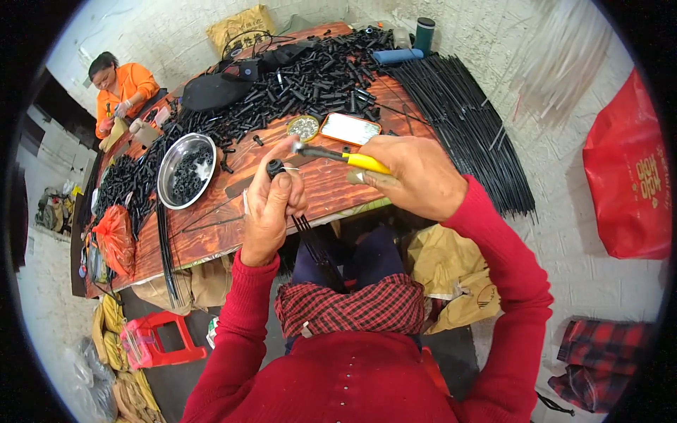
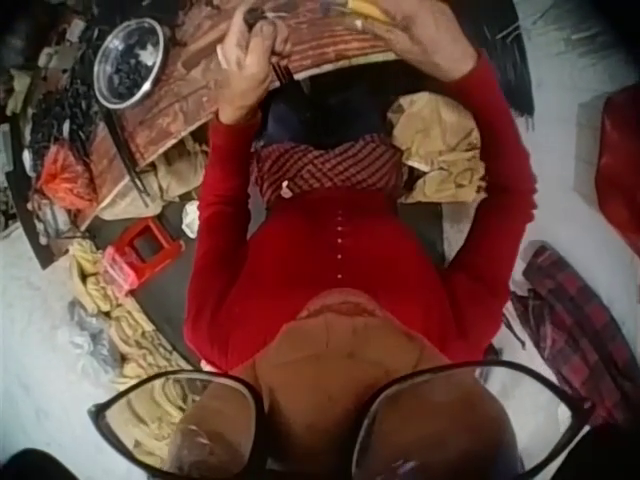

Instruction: Threading multiple wires through small components and using pliers to secure them at a manufacturing workbench.

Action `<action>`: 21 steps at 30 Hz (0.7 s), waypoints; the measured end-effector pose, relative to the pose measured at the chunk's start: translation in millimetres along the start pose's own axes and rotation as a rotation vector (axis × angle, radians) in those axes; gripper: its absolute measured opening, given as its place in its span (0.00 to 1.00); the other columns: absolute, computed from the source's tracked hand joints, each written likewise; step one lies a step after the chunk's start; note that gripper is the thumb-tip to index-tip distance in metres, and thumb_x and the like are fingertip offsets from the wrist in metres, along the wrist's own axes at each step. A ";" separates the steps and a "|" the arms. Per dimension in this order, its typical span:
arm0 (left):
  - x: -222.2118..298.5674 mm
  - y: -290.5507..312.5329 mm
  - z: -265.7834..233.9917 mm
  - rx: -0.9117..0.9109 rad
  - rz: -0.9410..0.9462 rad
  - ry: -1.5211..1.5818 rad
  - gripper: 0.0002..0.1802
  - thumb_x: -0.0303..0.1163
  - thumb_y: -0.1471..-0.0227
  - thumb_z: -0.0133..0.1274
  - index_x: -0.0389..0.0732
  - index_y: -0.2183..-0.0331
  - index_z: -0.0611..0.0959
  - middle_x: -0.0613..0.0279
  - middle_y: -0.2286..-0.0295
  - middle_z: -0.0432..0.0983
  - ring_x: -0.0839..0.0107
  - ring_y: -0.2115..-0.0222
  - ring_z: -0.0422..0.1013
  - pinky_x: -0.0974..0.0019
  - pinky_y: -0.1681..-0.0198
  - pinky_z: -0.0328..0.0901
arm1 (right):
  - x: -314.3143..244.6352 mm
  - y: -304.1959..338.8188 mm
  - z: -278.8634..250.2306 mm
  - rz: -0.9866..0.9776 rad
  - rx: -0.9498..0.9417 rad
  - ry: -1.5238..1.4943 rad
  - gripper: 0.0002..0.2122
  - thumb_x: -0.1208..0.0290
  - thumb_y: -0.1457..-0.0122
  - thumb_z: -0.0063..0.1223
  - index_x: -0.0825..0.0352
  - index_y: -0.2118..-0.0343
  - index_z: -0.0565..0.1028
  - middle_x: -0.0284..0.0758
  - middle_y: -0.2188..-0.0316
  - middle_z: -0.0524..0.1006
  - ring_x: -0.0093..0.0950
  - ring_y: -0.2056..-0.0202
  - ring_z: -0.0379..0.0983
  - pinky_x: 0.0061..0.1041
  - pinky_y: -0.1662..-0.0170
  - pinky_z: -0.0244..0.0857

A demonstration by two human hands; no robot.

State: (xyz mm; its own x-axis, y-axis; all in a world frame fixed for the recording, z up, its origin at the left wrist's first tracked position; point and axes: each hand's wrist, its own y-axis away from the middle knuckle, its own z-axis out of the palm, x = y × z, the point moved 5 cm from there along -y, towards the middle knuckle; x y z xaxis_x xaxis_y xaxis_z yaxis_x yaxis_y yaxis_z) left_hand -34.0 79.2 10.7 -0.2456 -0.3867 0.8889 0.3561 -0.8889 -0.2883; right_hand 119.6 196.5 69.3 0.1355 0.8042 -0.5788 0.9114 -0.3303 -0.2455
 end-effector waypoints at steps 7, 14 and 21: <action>-3.7 2.4 11.0 -0.104 -0.040 0.002 0.20 0.35 0.37 0.44 0.33 0.47 0.68 0.72 0.81 0.59 0.84 0.81 0.54 0.78 0.78 0.54 | -32.3 19.6 -25.1 -0.153 -0.004 0.455 0.19 0.82 0.58 0.56 0.64 0.58 0.75 0.38 0.56 0.76 0.40 0.57 0.74 0.34 0.58 0.69; -1.4 5.9 18.2 -0.098 -0.033 -0.040 0.20 0.32 0.37 0.44 0.35 0.46 0.68 0.71 0.79 0.63 0.84 0.79 0.58 0.78 0.76 0.58 | -46.7 19.9 -27.6 -0.246 0.113 0.773 0.21 0.84 0.60 0.54 0.67 0.57 0.74 0.39 0.52 0.72 0.39 0.54 0.70 0.33 0.54 0.67; -4.1 6.0 13.6 -0.138 -0.069 -0.028 0.22 0.35 0.38 0.47 0.36 0.46 0.68 0.69 0.76 0.68 0.83 0.77 0.62 0.78 0.74 0.60 | -43.7 19.5 -31.5 -0.296 0.044 0.704 0.20 0.81 0.59 0.54 0.68 0.58 0.74 0.39 0.51 0.71 0.38 0.54 0.69 0.33 0.53 0.66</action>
State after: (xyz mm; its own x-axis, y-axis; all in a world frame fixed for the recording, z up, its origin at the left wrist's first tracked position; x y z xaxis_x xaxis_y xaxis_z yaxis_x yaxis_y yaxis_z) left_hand -18.6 78.8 10.1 -0.2391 -0.3181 0.9174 0.2111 -0.9393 -0.2706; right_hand 143.7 170.5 114.3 0.1168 0.9825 0.1449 0.9341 -0.0592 -0.3522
